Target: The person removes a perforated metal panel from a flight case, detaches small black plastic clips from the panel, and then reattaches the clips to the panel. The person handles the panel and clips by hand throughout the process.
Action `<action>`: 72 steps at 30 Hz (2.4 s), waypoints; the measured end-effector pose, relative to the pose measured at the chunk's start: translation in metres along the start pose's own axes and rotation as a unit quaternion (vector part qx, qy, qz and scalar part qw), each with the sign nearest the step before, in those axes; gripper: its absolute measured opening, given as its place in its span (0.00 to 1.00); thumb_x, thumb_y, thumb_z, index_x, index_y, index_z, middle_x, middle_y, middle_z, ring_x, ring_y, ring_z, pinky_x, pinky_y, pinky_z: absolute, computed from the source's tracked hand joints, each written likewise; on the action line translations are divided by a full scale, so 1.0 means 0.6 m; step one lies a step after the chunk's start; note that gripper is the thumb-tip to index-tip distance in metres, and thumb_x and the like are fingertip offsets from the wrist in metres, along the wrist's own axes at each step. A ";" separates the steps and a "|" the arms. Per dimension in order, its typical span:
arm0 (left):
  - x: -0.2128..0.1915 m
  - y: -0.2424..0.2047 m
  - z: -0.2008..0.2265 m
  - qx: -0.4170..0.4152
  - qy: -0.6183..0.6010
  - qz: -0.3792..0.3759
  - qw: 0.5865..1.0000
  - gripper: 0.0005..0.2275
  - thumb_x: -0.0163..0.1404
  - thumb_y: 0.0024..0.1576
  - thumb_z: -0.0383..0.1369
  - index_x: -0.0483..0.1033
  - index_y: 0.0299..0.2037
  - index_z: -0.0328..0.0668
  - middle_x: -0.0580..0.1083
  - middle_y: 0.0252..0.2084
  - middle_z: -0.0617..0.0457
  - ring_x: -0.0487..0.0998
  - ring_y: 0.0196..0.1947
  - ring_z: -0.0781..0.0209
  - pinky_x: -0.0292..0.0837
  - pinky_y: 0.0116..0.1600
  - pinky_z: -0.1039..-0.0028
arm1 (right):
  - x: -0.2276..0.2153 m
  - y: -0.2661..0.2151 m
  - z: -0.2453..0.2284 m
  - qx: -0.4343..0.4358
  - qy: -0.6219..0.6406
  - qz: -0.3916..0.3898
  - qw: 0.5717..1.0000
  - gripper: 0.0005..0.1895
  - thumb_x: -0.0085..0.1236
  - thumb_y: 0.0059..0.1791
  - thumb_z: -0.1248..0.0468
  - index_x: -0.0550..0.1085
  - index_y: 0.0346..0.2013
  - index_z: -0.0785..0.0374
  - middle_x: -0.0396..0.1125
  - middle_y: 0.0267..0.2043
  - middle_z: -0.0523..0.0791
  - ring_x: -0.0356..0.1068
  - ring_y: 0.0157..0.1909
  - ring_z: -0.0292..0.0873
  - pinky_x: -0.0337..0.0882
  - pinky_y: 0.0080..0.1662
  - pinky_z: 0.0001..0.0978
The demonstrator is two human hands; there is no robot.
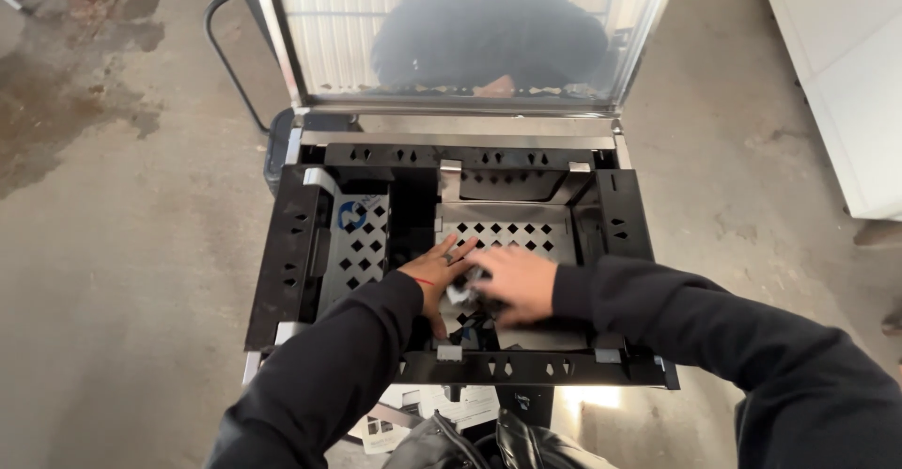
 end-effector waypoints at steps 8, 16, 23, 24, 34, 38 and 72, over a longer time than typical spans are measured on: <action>0.011 0.004 -0.018 -0.031 -0.018 0.014 0.999 0.70 0.77 0.20 0.41 0.42 0.77 0.51 0.37 0.80 0.51 0.34 0.79 0.38 0.45 0.76 0.57 | 0.102 -0.015 -0.027 -0.048 -0.052 -0.007 0.997 0.12 0.64 0.41 0.59 0.78 0.38 0.56 0.65 0.49 0.44 0.63 0.54 0.45 0.61 0.52 0.41; 0.030 0.011 -0.035 -0.034 -0.032 0.026 0.999 0.68 0.76 0.21 0.39 0.43 0.77 0.53 0.38 0.81 0.54 0.35 0.79 0.40 0.46 0.76 0.57 | 0.108 -0.003 -0.037 -0.042 0.060 -0.031 0.997 0.15 0.63 0.33 0.66 0.77 0.33 0.67 0.69 0.42 0.47 0.66 0.50 0.48 0.65 0.51 0.40; 0.002 0.002 -0.015 -0.038 -0.021 0.014 0.999 0.70 0.77 0.20 0.44 0.41 0.77 0.54 0.37 0.80 0.53 0.33 0.79 0.39 0.44 0.76 0.57 | 0.113 -0.042 0.014 0.142 0.307 -0.128 0.932 0.09 0.64 0.41 0.66 0.76 0.30 0.70 0.70 0.30 0.55 0.72 0.35 0.56 0.71 0.39 0.45; 0.006 0.004 -0.015 -0.038 -0.022 0.012 0.999 0.71 0.77 0.20 0.44 0.40 0.77 0.54 0.36 0.81 0.53 0.33 0.79 0.39 0.45 0.75 0.57 | 0.113 -0.054 0.020 0.169 0.340 -0.156 0.912 0.09 0.64 0.41 0.66 0.76 0.30 0.70 0.69 0.27 0.56 0.72 0.32 0.56 0.71 0.37 0.46; -0.023 -0.005 0.025 -0.056 0.045 -0.037 0.997 0.68 0.77 0.25 0.47 0.41 0.76 0.48 0.35 0.78 0.47 0.32 0.76 0.35 0.44 0.72 0.51 | -0.032 -0.108 0.051 0.129 0.053 -0.134 0.981 0.10 0.63 0.43 0.63 0.73 0.34 0.64 0.66 0.43 0.46 0.67 0.46 0.52 0.67 0.47 0.46; -0.013 -0.010 0.079 0.162 0.056 0.059 0.983 0.32 0.70 0.35 0.37 0.77 0.55 0.51 0.64 0.69 0.50 0.61 0.68 0.44 0.61 0.64 0.55 | -0.009 -0.112 0.044 0.186 0.127 -0.161 0.961 0.16 0.64 0.45 0.59 0.72 0.41 0.66 0.63 0.48 0.50 0.66 0.50 0.55 0.67 0.50 0.48; 0.061 0.075 0.126 0.226 -0.142 -0.075 0.961 0.14 0.48 0.55 0.20 0.72 0.52 0.35 0.77 0.51 0.44 0.83 0.47 0.50 0.77 0.50 0.64 | 0.128 -0.067 0.085 0.248 0.036 -0.280 0.927 0.36 0.81 0.17 0.67 0.77 0.38 0.64 0.65 0.50 0.47 0.70 0.50 0.53 0.72 0.47 0.48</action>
Point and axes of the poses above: each hand's wrist, its own y-axis towards the middle knuckle, its own x-axis out of the palm, z = x × y, the point moved 9 cm from there along y, towards the middle knuckle
